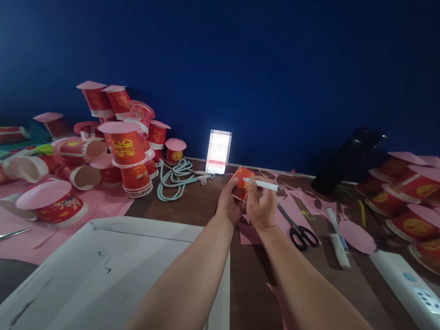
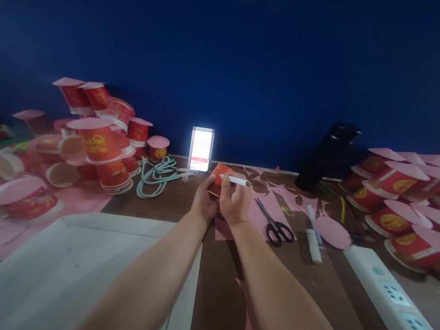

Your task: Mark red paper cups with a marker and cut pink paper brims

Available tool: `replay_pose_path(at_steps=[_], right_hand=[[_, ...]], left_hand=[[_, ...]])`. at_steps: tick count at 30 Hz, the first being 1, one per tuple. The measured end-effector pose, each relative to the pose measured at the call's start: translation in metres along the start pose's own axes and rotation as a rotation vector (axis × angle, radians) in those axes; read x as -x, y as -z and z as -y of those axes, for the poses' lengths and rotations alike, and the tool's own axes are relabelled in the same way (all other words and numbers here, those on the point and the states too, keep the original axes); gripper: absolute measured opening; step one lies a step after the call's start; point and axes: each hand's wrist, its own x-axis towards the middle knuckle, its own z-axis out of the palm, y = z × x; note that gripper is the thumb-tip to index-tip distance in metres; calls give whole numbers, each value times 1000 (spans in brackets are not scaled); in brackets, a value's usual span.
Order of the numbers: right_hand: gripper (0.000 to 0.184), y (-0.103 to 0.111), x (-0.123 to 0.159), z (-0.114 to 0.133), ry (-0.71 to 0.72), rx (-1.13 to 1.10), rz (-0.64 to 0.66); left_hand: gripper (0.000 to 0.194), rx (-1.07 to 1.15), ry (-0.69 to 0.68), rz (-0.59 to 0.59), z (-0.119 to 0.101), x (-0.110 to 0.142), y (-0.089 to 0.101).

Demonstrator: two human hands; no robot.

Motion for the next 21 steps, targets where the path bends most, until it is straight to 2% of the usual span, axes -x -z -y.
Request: replay_pose_path(at_steps=[7,13,21], right_hand=[[17,-2,2,-4,30,74,-15],[14,-3,0,-4,78,43,-27],[15,-1,1,0,78,79,1]], left_hand=[[17,-25,-5,41,0,0,1],[15,0,-27,-14,-1,1,-1],[15,-34,8,7,0,-1,2]])
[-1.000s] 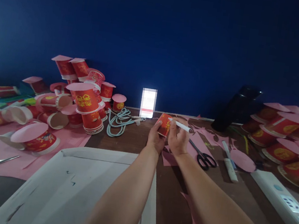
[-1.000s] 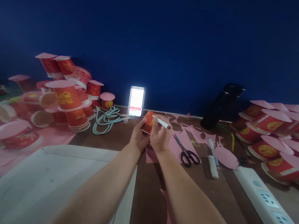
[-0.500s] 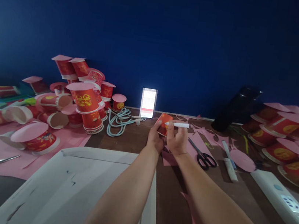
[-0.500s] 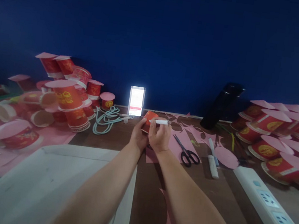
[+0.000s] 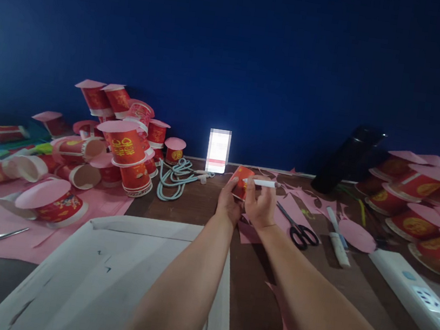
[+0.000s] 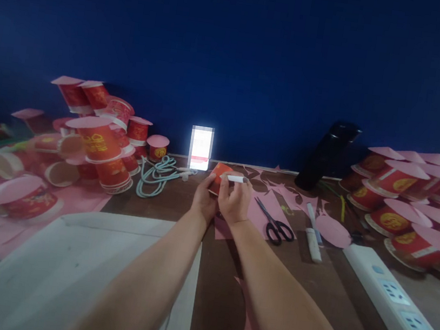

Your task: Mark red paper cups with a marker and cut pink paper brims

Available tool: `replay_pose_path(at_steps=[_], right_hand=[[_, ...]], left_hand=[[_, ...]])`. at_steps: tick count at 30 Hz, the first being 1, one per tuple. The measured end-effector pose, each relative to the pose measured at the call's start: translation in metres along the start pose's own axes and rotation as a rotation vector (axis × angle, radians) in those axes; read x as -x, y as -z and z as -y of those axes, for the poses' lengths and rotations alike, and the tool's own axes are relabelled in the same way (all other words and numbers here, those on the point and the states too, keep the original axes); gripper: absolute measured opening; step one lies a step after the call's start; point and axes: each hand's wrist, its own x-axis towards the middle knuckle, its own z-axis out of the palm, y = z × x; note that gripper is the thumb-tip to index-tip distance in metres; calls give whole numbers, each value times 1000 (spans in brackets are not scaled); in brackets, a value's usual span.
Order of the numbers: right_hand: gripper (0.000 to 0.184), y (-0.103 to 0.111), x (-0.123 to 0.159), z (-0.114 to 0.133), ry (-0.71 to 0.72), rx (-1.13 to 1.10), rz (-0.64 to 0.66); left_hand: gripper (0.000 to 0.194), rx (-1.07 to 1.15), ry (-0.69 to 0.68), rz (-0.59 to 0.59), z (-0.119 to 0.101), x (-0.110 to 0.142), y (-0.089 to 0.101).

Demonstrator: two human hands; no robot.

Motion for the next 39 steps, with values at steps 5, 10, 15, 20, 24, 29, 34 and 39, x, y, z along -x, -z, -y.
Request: replay_pose_path(at_steps=[5,10,15,20,24,29,34,39], right_hand=[[17,1,-1,2,-60,-8,-78],[18,0,-1,0,-62,-7,-89],[18,-1,0,0,-13,-6,-40],[17,-2,0,0,7,-22,6],[16,-2,0,0,21,-22,8],[17,-2,2,0,28,6,21],[20,-4,4,-2,7,58,16],[21,-5,4,-4,-8,84,-23]], left_hand=[[12,46,-34,-22,-2,4,-5],[15,66,-43,-35,-2,4,-6],[16,20,-2,0,-1,2,-3],[12,-4,-26,-7,1,-1,0],[14,-28,-26,-25,2,-4,2],[19,-42,-24,-2,2,-4,3],[23,-27,-22,0,3,-2,1],[21,14,-25,28,3,-1,1]])
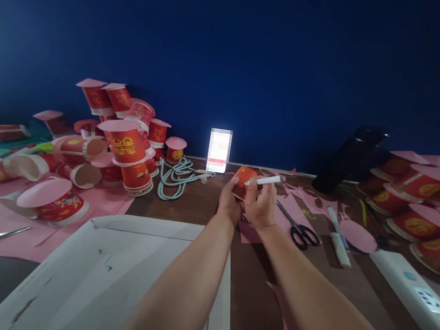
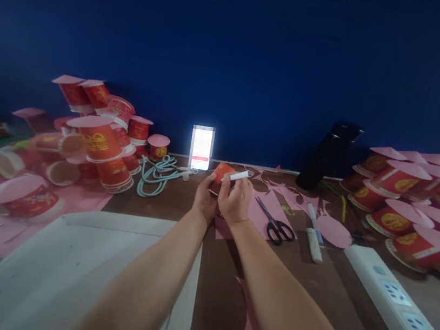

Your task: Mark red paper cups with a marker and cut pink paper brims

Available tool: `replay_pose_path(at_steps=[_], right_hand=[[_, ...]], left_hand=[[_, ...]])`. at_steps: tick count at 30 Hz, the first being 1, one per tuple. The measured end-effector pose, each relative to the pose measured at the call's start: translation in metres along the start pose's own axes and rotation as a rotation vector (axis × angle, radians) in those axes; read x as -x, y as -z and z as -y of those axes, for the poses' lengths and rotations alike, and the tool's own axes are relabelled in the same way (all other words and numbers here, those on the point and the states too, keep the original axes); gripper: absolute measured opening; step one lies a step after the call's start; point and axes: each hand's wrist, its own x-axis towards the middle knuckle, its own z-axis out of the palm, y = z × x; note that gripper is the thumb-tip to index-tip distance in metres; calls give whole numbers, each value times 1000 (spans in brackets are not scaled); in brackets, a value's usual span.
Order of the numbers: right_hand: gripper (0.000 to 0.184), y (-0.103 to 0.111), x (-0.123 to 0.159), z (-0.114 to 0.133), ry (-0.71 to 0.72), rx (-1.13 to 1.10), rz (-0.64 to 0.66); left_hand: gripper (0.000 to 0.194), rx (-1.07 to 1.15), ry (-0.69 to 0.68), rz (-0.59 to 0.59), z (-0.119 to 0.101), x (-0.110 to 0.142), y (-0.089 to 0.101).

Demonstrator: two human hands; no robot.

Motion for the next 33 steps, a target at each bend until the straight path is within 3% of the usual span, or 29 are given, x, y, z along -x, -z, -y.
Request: replay_pose_path(at_steps=[9,17,25,33], right_hand=[[17,0,0,-1,57,3,-4],[22,3,-4,1,-66,-93,-97],[24,1,0,-5,-136,-136,-41],[22,2,-2,-2,-90,-163,-15]], left_hand=[[22,4,7,-27,-1,1,-1],[21,80,-40,-69,-4,1,-3],[16,127,-27,-80,-7,4,-6],[15,112,-26,-66,-6,3,-5]])
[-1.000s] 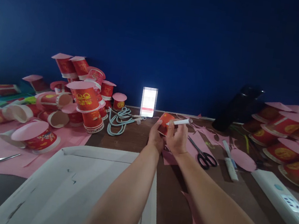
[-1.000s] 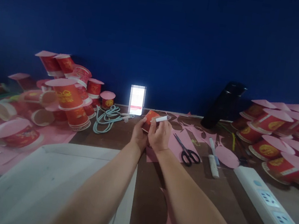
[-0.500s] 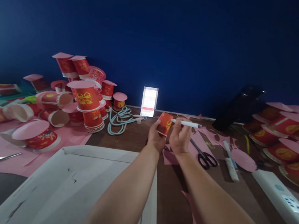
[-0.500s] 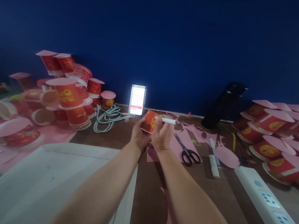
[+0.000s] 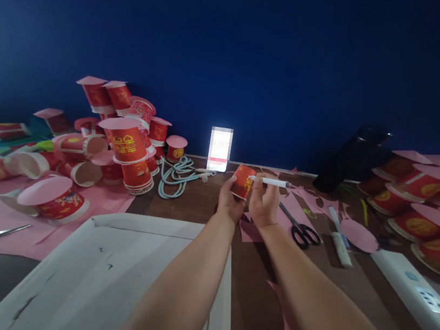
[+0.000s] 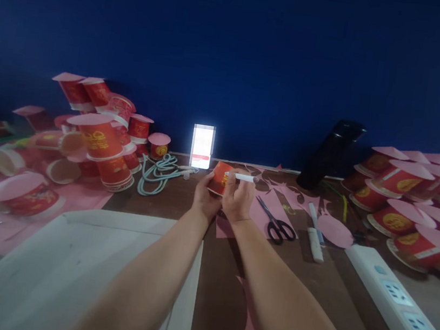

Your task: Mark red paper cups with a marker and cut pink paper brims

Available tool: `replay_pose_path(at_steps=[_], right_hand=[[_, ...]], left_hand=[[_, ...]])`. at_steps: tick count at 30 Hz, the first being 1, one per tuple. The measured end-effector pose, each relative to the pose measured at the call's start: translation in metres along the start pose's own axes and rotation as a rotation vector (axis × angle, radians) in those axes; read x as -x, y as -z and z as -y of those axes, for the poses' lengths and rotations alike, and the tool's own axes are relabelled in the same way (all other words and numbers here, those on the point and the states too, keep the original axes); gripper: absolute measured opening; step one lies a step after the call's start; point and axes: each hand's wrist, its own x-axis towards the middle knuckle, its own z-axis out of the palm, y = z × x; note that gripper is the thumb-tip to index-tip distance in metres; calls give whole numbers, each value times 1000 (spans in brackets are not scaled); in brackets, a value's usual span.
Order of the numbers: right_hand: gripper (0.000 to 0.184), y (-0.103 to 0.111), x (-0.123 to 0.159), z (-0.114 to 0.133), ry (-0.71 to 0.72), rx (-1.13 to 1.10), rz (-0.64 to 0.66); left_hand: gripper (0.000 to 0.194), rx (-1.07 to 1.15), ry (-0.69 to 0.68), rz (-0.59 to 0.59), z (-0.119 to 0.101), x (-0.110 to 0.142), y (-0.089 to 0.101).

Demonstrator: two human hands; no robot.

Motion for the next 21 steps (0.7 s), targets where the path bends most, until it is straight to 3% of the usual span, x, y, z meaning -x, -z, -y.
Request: replay_pose_path(at_steps=[21], right_hand=[[21,1,-3,2,42,22,-33]], left_hand=[[12,13,8,-2,0,2,-3]])
